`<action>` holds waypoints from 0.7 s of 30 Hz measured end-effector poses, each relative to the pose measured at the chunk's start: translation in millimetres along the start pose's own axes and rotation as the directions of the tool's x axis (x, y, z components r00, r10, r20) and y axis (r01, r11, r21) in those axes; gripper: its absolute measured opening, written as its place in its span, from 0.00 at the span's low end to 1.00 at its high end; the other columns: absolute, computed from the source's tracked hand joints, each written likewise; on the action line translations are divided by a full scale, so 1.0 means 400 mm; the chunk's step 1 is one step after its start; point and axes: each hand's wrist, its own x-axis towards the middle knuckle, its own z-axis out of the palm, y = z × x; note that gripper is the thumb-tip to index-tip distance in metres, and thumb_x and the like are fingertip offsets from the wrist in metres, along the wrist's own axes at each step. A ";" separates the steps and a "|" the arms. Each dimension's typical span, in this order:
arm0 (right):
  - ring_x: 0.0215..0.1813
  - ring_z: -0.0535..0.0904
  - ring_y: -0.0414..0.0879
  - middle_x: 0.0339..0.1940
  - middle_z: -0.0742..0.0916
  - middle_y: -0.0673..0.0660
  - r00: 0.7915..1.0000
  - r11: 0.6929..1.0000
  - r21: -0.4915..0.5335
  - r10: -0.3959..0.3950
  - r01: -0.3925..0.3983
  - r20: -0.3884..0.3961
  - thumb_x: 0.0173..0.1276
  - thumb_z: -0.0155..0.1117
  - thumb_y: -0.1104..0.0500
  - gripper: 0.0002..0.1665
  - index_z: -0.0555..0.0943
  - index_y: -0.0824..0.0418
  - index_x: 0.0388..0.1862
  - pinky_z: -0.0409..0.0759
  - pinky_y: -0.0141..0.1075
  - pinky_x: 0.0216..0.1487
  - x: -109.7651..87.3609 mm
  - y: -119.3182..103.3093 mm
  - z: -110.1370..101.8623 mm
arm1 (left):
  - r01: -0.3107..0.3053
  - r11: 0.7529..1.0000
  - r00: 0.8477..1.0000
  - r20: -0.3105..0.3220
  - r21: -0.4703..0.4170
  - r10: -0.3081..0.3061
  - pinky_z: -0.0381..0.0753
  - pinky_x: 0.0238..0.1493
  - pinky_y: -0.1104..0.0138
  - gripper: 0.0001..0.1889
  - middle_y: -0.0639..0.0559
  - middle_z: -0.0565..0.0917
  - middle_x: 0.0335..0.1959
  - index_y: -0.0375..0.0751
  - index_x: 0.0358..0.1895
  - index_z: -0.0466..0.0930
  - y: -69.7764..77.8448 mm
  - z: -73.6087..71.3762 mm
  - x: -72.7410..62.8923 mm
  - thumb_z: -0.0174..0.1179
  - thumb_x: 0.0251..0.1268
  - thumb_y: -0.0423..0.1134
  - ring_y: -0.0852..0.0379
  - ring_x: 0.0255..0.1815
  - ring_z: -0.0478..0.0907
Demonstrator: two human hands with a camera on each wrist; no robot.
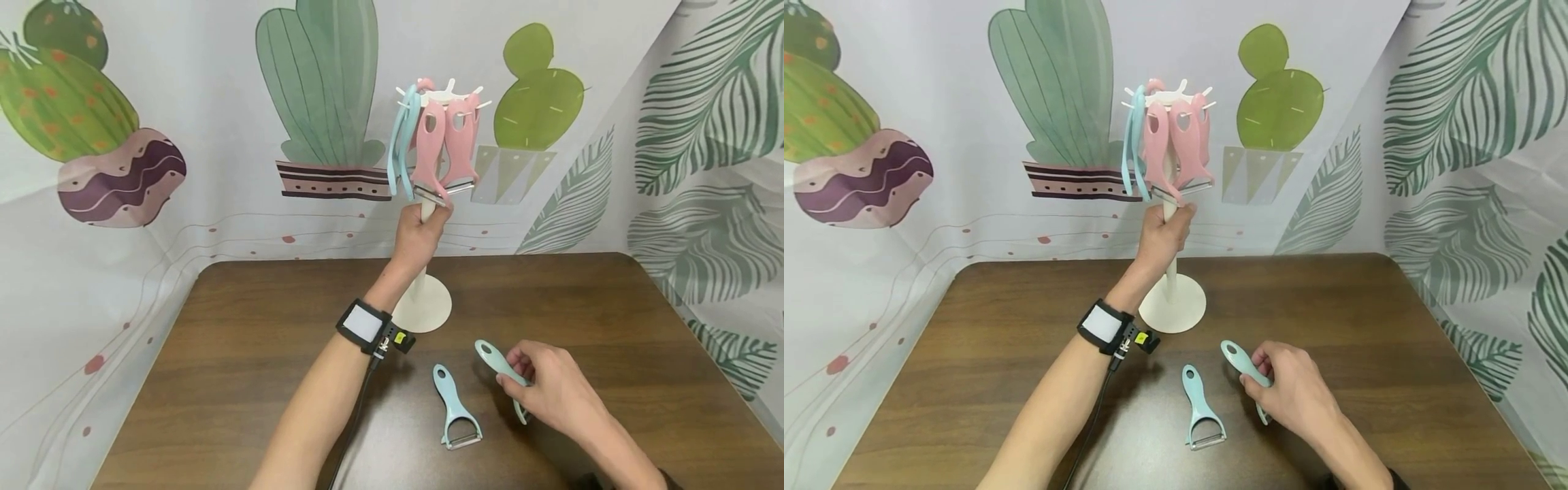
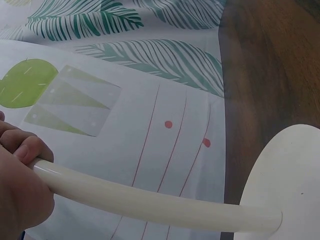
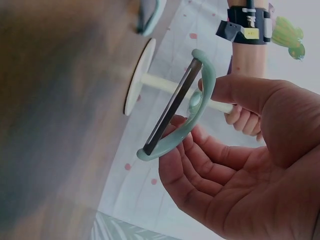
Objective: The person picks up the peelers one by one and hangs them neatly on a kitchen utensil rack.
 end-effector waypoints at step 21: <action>0.31 0.79 0.37 0.27 0.83 0.43 0.986 0.988 0.125 -0.071 0.089 -0.148 0.55 0.74 0.55 0.10 0.80 0.50 0.34 0.80 0.31 0.34 0.077 -0.048 -0.061 | 0.006 1.000 0.999 0.031 -0.024 -0.005 0.52 0.10 0.67 0.28 0.58 0.59 0.05 0.43 0.08 0.62 0.000 0.000 0.005 0.52 0.68 0.48 0.60 0.08 0.55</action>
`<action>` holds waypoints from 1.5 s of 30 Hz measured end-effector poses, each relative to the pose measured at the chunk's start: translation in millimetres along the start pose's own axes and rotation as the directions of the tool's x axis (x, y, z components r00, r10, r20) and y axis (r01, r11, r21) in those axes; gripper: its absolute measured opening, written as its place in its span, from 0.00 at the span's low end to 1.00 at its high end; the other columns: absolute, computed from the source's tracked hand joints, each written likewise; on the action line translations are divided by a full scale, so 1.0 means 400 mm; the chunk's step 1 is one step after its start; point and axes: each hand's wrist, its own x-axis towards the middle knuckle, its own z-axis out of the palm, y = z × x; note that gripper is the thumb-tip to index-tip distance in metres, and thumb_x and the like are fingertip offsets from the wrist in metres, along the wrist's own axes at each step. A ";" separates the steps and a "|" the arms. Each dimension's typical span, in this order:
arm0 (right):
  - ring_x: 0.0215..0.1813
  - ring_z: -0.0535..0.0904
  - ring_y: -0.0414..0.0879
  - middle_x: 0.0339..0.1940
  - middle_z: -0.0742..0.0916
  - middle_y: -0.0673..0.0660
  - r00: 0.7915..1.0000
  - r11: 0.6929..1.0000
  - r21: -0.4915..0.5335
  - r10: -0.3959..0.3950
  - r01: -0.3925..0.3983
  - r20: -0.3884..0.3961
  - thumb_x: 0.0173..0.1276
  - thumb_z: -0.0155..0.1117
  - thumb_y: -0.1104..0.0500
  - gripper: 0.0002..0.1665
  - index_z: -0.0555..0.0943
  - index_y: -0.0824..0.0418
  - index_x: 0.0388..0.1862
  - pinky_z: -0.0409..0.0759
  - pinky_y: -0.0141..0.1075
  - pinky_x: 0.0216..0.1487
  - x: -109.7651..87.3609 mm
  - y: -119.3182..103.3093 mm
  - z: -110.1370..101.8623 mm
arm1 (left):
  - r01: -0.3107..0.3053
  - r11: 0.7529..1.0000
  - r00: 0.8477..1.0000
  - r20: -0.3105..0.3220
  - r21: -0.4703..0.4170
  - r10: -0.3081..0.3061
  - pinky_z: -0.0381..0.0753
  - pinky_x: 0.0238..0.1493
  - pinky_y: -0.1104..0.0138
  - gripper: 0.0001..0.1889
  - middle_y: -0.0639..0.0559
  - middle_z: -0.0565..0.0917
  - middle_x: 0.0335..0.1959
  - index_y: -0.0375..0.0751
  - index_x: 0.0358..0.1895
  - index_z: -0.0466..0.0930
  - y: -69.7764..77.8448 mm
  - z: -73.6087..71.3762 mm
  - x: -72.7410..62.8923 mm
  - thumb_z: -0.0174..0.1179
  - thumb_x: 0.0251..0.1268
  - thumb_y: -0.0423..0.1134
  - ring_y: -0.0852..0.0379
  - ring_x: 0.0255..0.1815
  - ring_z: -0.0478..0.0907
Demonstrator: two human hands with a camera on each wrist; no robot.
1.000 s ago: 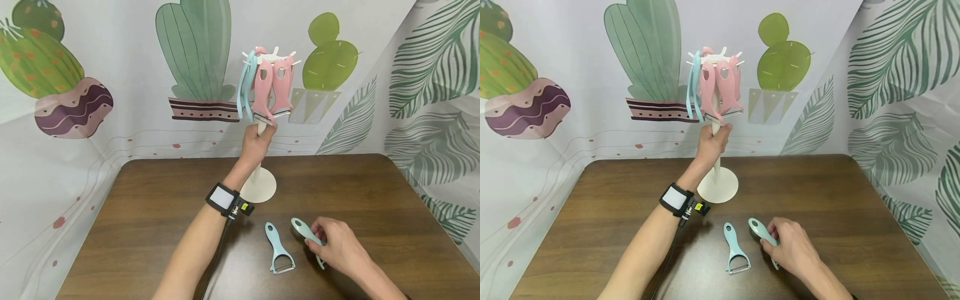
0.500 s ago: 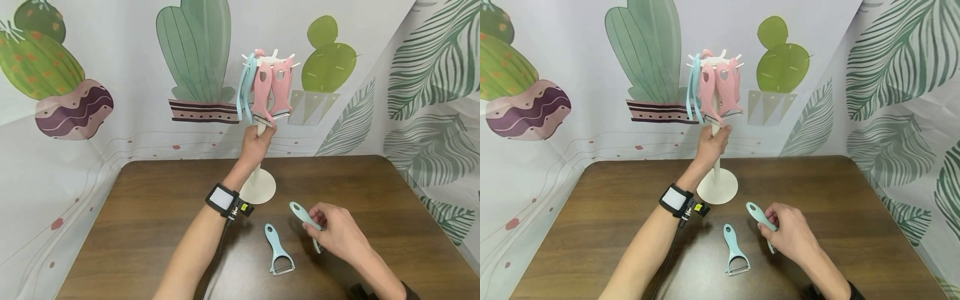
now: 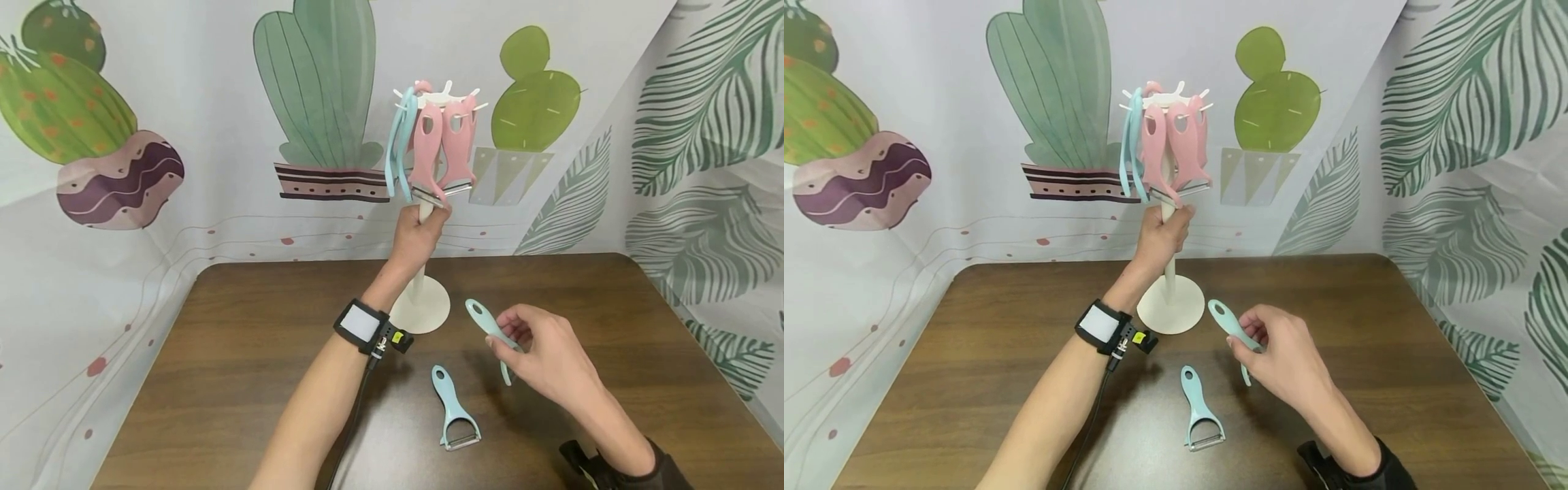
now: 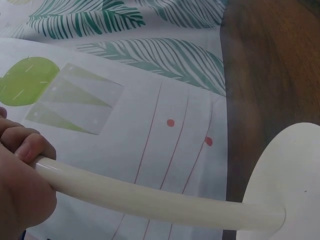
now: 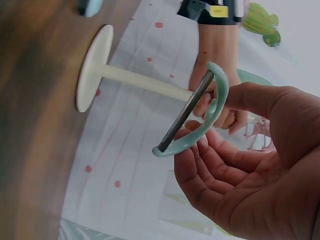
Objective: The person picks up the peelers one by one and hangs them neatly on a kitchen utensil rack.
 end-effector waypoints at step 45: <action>0.36 0.80 0.42 0.34 0.84 0.52 0.864 0.917 0.289 -0.103 0.274 -0.492 0.59 0.70 0.65 0.15 0.81 0.68 0.44 0.78 0.27 0.46 0.219 -0.162 -0.204 | -0.016 1.000 1.000 -0.007 0.003 0.016 0.49 0.11 0.67 0.27 0.58 0.59 0.05 0.43 0.08 0.61 0.002 0.000 -0.003 0.53 0.68 0.45 0.61 0.08 0.53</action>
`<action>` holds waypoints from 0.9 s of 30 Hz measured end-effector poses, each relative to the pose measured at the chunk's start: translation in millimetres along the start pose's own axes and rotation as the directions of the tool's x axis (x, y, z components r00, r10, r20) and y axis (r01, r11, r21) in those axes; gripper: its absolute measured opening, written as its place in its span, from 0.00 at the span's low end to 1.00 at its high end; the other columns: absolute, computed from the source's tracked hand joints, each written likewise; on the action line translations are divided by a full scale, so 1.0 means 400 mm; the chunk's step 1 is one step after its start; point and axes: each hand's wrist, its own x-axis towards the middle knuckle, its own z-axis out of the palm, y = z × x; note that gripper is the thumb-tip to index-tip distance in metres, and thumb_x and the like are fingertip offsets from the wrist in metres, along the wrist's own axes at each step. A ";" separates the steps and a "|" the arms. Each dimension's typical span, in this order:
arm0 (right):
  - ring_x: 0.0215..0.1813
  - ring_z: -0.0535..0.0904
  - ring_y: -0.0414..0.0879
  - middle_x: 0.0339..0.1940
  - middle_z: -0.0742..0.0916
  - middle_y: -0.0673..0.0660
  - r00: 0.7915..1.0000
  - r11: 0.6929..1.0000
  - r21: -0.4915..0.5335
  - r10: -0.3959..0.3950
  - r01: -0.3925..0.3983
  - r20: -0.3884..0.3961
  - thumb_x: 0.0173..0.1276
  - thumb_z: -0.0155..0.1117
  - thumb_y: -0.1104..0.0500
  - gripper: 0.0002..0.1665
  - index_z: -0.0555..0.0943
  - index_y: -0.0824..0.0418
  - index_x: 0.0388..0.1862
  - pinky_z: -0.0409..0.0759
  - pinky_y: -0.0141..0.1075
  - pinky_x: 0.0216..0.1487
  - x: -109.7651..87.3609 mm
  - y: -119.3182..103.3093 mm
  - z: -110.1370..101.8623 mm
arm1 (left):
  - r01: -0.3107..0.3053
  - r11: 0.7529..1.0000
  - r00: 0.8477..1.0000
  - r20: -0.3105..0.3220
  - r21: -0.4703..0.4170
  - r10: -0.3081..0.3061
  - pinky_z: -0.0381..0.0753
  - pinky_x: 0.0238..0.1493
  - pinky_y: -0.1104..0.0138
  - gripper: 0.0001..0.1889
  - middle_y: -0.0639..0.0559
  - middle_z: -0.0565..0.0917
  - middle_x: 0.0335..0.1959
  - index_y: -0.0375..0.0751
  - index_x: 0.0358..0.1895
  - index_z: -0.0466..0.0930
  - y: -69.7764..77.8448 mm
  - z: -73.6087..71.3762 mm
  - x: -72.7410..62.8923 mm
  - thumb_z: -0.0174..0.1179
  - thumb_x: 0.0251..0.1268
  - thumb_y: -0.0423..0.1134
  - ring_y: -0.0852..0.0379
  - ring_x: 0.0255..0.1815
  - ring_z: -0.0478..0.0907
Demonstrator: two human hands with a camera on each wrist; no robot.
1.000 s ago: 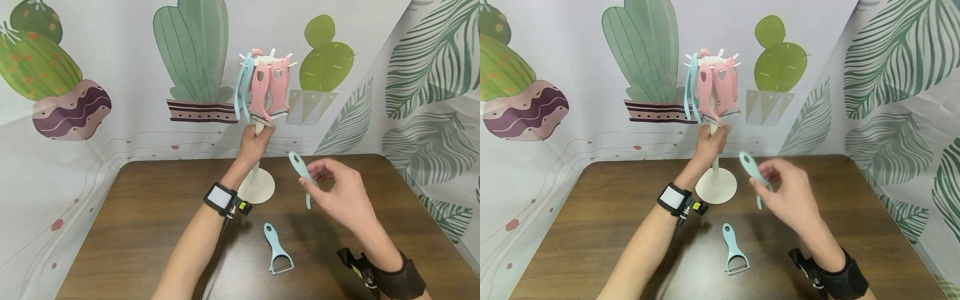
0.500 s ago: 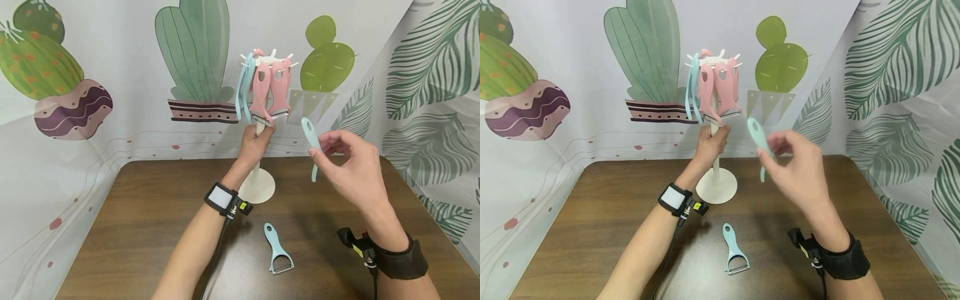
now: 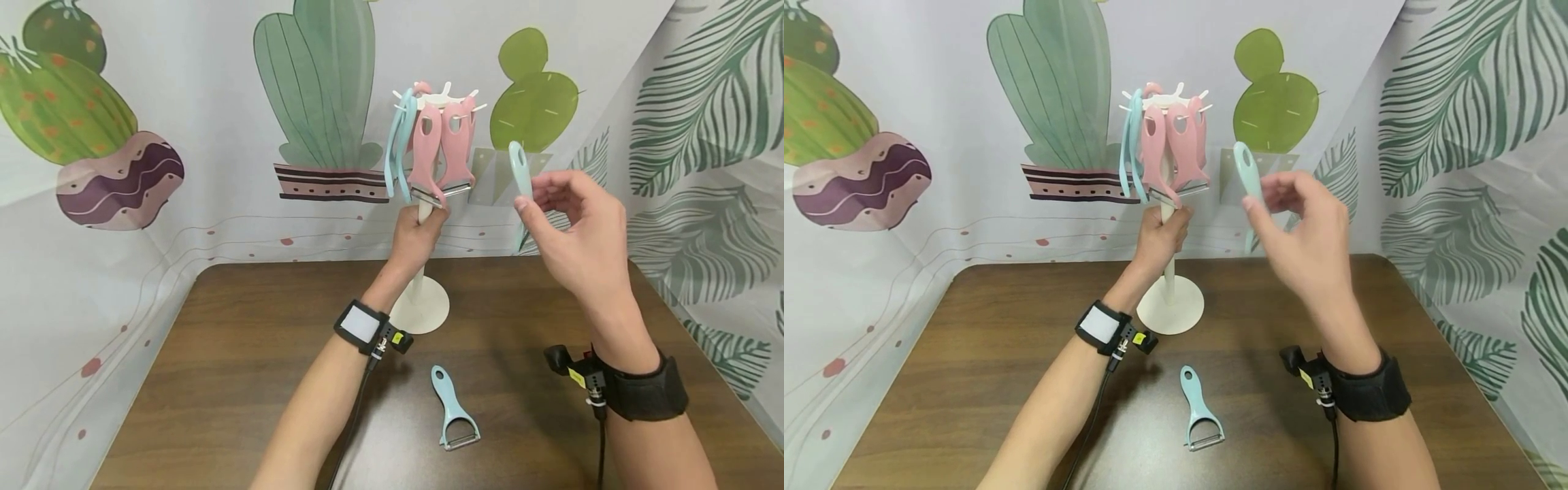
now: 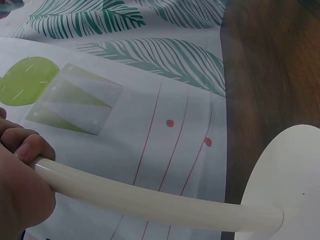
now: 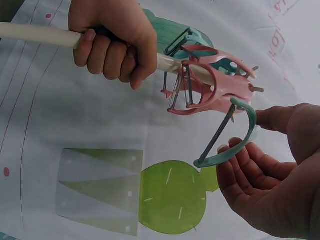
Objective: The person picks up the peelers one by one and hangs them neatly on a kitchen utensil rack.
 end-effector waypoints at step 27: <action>0.41 0.79 0.44 0.37 0.82 0.52 0.997 0.998 0.053 -0.012 0.016 -0.071 0.63 0.66 0.64 0.14 0.79 0.69 0.46 0.78 0.31 0.51 0.152 -0.017 0.061 | 0.003 1.000 1.000 -0.011 0.021 -0.002 0.50 0.10 0.66 0.26 0.58 0.59 0.05 0.45 0.08 0.62 -0.003 -0.003 -0.001 0.52 0.67 0.46 0.60 0.08 0.54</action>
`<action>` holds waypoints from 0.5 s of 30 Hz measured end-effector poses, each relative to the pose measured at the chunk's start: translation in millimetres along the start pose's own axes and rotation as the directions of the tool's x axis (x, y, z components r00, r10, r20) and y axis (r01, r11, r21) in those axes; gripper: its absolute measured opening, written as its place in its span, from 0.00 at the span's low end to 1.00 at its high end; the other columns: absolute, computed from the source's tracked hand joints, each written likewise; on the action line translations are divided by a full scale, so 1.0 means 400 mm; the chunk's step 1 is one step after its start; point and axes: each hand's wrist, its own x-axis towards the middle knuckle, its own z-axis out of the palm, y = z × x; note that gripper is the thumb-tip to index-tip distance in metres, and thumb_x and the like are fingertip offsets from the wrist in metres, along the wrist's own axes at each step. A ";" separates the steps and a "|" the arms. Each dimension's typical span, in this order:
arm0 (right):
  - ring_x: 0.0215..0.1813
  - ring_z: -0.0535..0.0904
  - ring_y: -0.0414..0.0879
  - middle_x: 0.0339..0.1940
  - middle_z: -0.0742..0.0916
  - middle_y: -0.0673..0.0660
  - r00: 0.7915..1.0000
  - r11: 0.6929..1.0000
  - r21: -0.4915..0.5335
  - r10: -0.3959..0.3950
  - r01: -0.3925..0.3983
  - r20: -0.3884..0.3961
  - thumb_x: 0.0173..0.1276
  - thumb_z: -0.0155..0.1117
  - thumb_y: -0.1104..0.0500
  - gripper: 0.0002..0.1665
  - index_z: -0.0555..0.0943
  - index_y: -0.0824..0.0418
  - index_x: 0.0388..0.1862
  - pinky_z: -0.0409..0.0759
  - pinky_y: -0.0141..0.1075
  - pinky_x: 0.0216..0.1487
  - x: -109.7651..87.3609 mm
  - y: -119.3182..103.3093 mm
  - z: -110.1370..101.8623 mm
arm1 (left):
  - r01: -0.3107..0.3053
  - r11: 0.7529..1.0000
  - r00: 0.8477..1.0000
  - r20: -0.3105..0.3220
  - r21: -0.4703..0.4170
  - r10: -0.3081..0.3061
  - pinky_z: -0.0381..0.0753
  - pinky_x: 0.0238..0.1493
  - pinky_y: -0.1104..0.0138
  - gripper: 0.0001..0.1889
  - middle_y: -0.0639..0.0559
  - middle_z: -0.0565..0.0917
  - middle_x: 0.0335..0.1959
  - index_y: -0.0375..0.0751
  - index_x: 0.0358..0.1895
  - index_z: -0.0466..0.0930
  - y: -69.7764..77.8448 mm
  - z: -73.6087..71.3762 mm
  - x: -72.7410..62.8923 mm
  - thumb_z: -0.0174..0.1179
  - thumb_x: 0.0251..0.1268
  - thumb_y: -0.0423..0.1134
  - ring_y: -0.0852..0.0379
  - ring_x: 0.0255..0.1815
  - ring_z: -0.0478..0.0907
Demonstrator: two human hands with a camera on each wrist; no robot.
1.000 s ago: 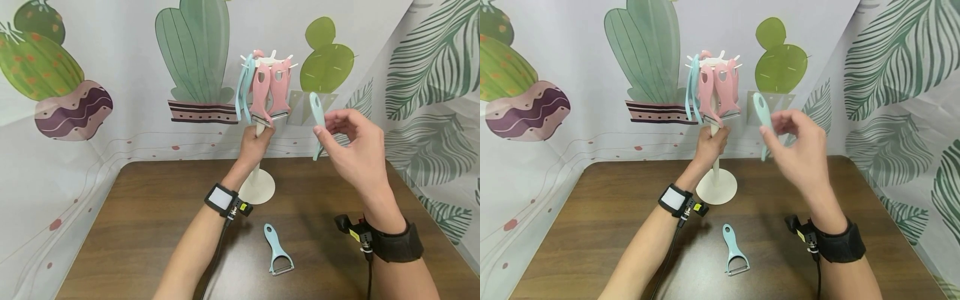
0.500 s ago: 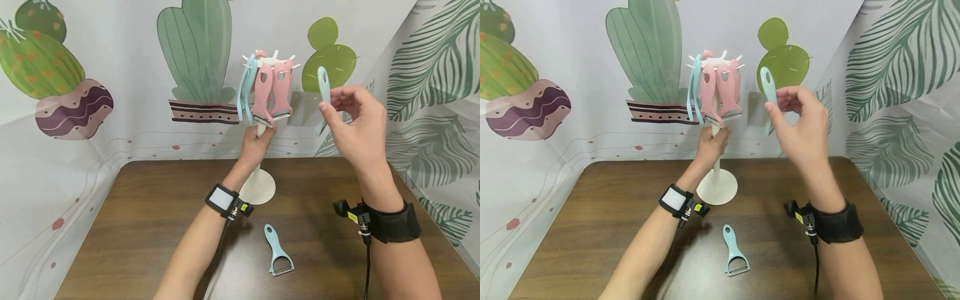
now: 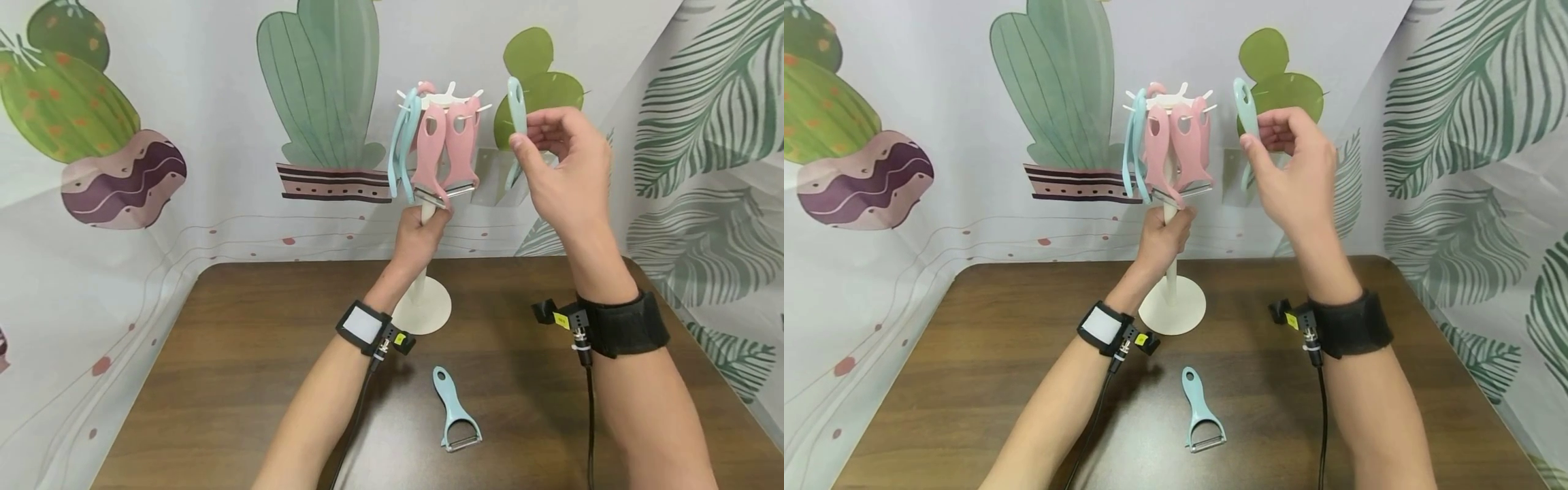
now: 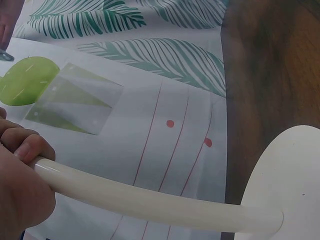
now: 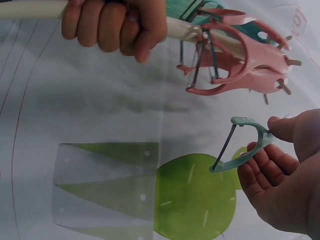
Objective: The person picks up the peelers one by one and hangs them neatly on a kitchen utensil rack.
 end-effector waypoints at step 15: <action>0.44 0.78 0.43 0.38 0.82 0.51 0.995 0.998 0.051 0.023 -0.028 0.099 0.64 0.66 0.64 0.16 0.79 0.71 0.48 0.77 0.30 0.53 0.059 0.018 0.052 | 0.013 1.000 1.000 0.006 0.005 -0.013 0.50 0.11 0.67 0.27 0.57 0.59 0.05 0.44 0.09 0.62 0.004 0.002 -0.003 0.54 0.69 0.47 0.60 0.08 0.53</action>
